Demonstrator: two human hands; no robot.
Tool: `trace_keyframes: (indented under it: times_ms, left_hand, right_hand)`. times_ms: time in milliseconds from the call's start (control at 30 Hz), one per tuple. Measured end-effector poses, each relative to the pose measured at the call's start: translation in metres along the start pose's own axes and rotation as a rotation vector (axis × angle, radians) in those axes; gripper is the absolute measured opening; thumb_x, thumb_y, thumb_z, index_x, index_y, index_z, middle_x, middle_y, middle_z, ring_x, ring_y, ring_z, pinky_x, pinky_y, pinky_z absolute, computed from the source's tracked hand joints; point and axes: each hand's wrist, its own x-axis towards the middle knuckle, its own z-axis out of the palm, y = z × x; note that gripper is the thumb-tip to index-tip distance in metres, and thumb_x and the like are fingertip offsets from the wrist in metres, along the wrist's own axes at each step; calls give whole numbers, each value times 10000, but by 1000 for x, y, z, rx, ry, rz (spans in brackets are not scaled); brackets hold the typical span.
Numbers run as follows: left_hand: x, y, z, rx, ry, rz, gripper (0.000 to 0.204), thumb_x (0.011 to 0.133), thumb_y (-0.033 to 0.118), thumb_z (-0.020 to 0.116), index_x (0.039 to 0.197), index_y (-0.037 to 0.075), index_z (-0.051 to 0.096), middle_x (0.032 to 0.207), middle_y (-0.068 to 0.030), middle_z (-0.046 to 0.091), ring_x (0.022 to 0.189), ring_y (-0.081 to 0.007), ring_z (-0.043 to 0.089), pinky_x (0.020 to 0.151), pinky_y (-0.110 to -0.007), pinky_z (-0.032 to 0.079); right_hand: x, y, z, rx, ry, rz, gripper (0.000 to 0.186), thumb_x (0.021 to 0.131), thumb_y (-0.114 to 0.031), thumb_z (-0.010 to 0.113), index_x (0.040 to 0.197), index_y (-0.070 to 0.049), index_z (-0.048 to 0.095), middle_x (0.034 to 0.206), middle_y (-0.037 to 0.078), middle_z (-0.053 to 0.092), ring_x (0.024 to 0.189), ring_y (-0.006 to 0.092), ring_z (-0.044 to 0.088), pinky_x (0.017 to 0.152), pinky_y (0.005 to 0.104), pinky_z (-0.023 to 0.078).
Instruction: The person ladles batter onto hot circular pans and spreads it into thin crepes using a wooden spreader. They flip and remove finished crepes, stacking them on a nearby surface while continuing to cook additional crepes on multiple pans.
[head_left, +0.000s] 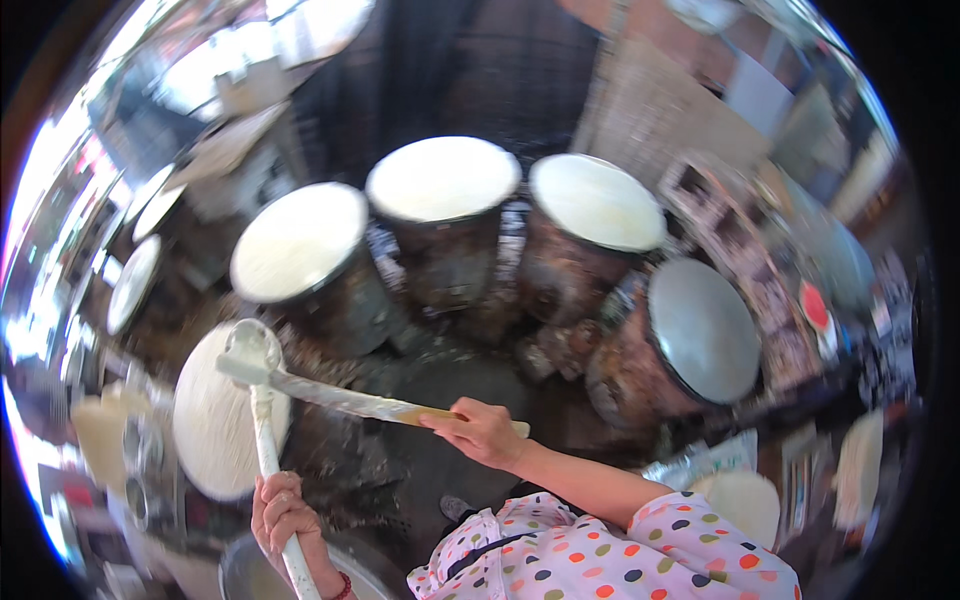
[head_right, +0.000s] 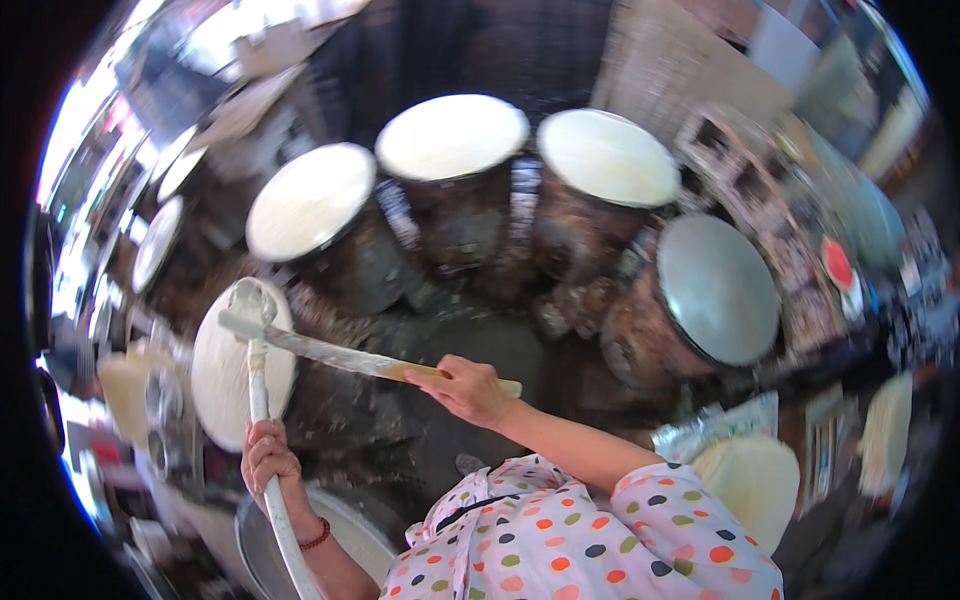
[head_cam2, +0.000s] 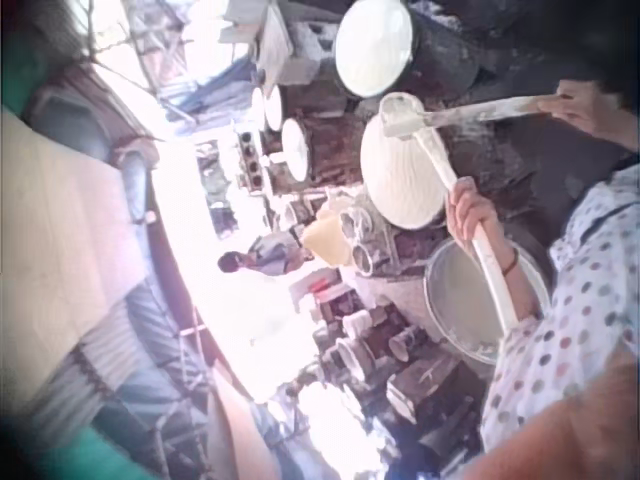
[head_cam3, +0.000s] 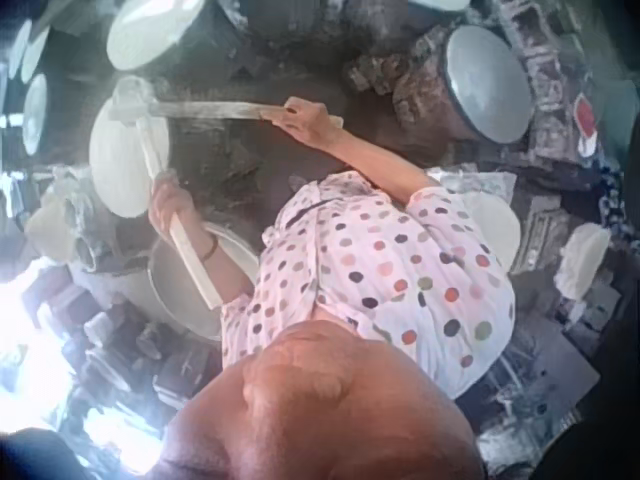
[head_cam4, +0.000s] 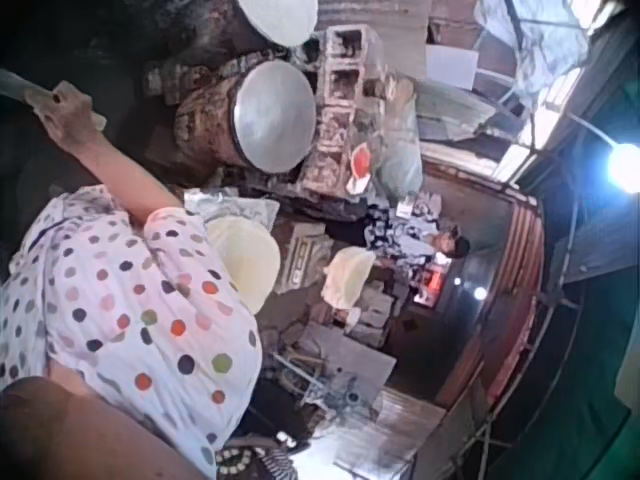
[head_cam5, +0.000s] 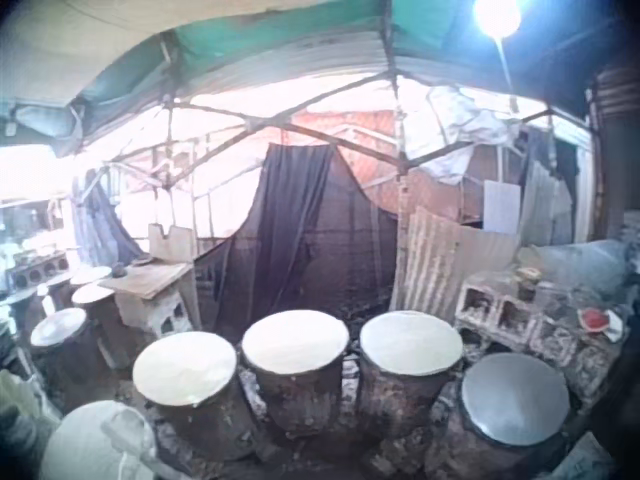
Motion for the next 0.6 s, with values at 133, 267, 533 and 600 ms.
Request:
trace_keyframes:
  times_ms: [133,267,533,600]
  left_hand:
    - [82,-93,-35,-101,251,-372,236,1012,191,379,953,-37,382,833,-73,403,535,-106,422,350,-239,387]
    - [135,-223,-102,-178,518,-773,223,1011,185,358,945,-27,376,818,-75,403,526,-104,431,338,-235,389]
    - [138,-427,-244,-213,813,-1213,456,1005,118,335,1361,-133,198,817,-93,412,553,-136,447,358,-250,429]
    - [132,-463,-268,-106,869,-1299,226,1002,102,349,1099,-102,352,829,-91,411,533,-116,433,349,-241,419]
  right_hand:
    - [-90,22,-103,-174,210,307,412,746,-27,735,1126,-178,685,749,44,566,572,176,551,485,288,460]
    - [-201,19,-179,-352,440,605,434,742,-9,739,1144,-159,673,778,67,578,613,203,579,536,298,474]
    - [-330,4,-239,-663,863,1080,389,830,-56,666,1203,-164,645,741,73,552,628,218,563,578,330,475]
    - [-336,1,-247,-587,1008,1243,367,855,-61,649,1217,-124,630,816,85,602,706,208,599,648,309,491]
